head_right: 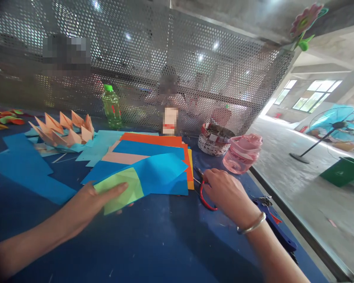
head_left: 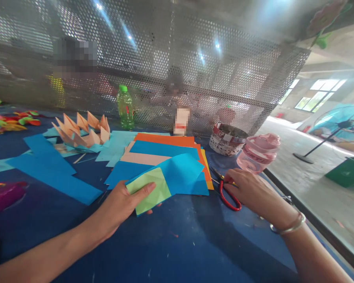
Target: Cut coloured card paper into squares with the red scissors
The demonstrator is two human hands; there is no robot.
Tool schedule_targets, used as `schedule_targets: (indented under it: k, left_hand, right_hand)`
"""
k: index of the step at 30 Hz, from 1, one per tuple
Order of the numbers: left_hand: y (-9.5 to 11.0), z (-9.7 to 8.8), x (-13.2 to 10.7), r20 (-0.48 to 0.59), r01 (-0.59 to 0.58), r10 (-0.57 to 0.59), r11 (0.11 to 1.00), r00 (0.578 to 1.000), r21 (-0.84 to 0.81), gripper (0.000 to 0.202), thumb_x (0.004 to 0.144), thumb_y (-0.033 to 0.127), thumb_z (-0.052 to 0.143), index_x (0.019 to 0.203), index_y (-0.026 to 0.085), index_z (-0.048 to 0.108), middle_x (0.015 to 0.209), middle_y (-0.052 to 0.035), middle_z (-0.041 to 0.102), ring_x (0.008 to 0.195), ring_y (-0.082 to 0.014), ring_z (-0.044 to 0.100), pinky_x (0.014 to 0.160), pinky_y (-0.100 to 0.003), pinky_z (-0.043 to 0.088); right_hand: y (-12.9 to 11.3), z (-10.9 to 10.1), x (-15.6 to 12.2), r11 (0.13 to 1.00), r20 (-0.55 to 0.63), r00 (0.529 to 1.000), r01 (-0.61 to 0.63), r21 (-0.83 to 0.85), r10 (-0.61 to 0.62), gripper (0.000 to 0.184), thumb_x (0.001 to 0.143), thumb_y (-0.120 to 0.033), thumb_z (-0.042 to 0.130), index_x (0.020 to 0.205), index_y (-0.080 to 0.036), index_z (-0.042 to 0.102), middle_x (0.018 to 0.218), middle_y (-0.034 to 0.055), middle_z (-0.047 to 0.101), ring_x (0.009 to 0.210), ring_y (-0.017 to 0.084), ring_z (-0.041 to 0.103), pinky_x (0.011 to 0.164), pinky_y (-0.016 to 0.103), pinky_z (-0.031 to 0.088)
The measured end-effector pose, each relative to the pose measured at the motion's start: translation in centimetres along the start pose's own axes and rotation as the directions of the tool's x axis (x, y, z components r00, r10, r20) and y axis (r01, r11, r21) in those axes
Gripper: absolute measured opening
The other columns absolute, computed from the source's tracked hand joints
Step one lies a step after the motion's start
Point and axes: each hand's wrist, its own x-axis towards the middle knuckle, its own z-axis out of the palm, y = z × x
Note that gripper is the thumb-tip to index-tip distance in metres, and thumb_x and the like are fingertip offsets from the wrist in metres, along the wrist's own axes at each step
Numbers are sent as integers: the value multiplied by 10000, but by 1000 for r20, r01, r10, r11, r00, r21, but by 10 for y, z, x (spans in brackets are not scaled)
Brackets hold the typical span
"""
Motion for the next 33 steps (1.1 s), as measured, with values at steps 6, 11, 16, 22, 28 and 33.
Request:
schedule_targets:
  k: [6,11,16,22,28,33]
  left_hand:
    - [1,-7,3,-20,-38,37,999,999,-38,330,673,488,785,744,169,735,660,-48,739,651,-235,691,590,-312,570]
    - [3,-10,4,-20,-25,24,996,1000,-80,311,678,466,790,759,171,737,697,-58,751,656,-232,688,581,-311,567]
    - [6,-11,2,-50,-29,24,995,998,-93,307,666,425,801,824,169,743,767,-77,774,683,-252,707,553,-308,564]
    - [7,-13,2,-48,-20,13,987,999,-157,268,699,383,795,874,187,741,775,-50,782,683,-231,724,558,-284,571]
    - [9,-14,3,-64,-1,-14,974,998,-228,369,685,387,816,985,187,739,949,-78,795,836,-248,732,676,-294,591]
    - [5,-15,4,-18,-2,-3,959,1000,-285,437,710,419,792,1091,219,714,1089,-78,773,970,-277,719,765,-323,589]
  right_hand:
    - [30,16,10,998,220,975,-22,-61,35,110,801,-129,536,901,-163,568,872,90,673,767,208,606,637,289,327]
    - [21,17,12,996,207,974,-90,-28,94,271,765,-136,566,1030,-128,509,847,102,665,700,209,597,575,287,288]
    - [24,20,15,988,201,969,-150,29,142,441,726,-195,605,1142,-105,491,758,69,648,689,223,611,549,270,300]
    - [35,20,21,979,100,987,-143,146,129,370,796,-242,554,1151,-146,510,679,7,624,617,174,575,539,256,331]
    - [9,4,13,668,-26,999,3,744,25,452,799,-520,645,1088,-181,562,699,-15,537,565,132,490,488,246,349]
    - [-38,8,-16,311,84,921,42,949,-381,532,880,-687,463,1113,-211,515,770,-1,534,639,138,524,616,277,437]
